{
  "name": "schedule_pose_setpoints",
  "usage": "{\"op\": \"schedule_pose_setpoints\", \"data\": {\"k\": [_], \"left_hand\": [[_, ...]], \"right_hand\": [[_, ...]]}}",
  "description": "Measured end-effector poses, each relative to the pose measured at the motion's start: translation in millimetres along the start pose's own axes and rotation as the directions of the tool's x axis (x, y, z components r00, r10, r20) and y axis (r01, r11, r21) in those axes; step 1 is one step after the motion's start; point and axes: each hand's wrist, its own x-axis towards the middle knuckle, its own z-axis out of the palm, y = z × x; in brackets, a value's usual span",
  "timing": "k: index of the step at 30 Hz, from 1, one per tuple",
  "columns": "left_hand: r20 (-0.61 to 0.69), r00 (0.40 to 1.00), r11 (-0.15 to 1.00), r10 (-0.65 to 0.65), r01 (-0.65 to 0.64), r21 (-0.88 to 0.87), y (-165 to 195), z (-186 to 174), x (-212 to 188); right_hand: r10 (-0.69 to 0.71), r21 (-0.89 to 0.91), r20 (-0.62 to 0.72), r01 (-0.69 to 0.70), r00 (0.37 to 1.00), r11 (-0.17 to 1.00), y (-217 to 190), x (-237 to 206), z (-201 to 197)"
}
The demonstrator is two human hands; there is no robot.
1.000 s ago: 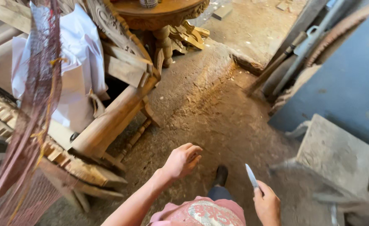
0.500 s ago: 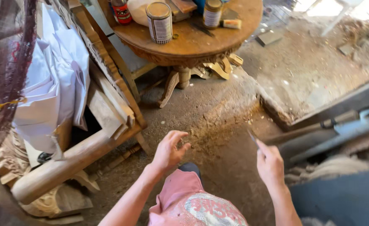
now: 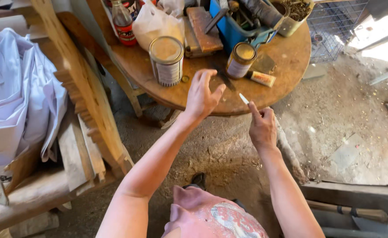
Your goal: The person scoops reddish wood filler from a can with a putty knife and spreads it over a bare wooden board on a workbench. They then carry a small wood piece, scoop white filler from another can, and spread the filler over a spot on the small piece while walking through the workshop.
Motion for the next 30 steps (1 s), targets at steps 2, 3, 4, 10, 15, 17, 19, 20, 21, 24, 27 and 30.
{"op": "schedule_pose_setpoints", "data": {"k": [2,3,4,10,15,17,19,20,21,24,27,30], "left_hand": [[-0.054,0.998,0.998,-0.016,0.018,0.053,-28,27,32],[-0.076,0.997,0.997,-0.017,0.022,0.074,-43,40,49],[-0.068,0.993,0.988,-0.095,0.103,0.115,-59,52,65],[-0.007,0.975,0.839,-0.220,0.193,0.509,-128,102,150],[0.152,0.960,0.593,-0.237,0.019,0.805,-136,121,165],[0.228,0.904,0.654,-0.363,0.073,0.753,-135,125,162],[0.264,0.901,0.641,-0.343,0.019,0.767,-133,124,161],[0.275,0.904,0.633,-0.326,-0.007,0.774,-131,121,162],[0.252,0.952,0.680,-0.175,-0.068,0.730,-129,117,162],[0.181,0.979,0.742,0.096,-0.192,0.642,-116,98,166],[0.169,0.985,0.791,0.027,-0.125,0.599,-98,82,165],[0.016,0.996,0.829,0.093,-0.086,0.553,-78,78,161]], "right_hand": [[-0.020,-0.046,0.100,0.025,0.995,0.999,21,0,7],[-0.021,-0.072,0.144,0.032,0.989,0.997,29,-7,6],[0.007,-0.075,0.150,0.004,0.989,0.997,38,-17,2],[0.267,0.120,0.185,-0.292,0.946,0.949,100,-81,-39],[0.278,0.233,0.158,-0.310,0.947,0.922,169,-91,-32],[0.367,0.203,0.203,-0.406,0.908,0.891,198,-98,-28],[0.368,0.198,0.229,-0.414,0.901,0.889,224,-98,-23],[0.363,0.200,0.233,-0.409,0.902,0.890,234,-94,-20],[0.332,0.225,0.220,-0.379,0.917,0.897,242,-90,-19],[0.281,0.307,0.210,-0.336,0.936,0.890,255,-64,-18],[0.308,0.335,0.301,-0.402,0.903,0.852,257,-32,-23],[0.255,0.355,0.338,-0.374,0.906,0.857,254,-7,-27]]}}
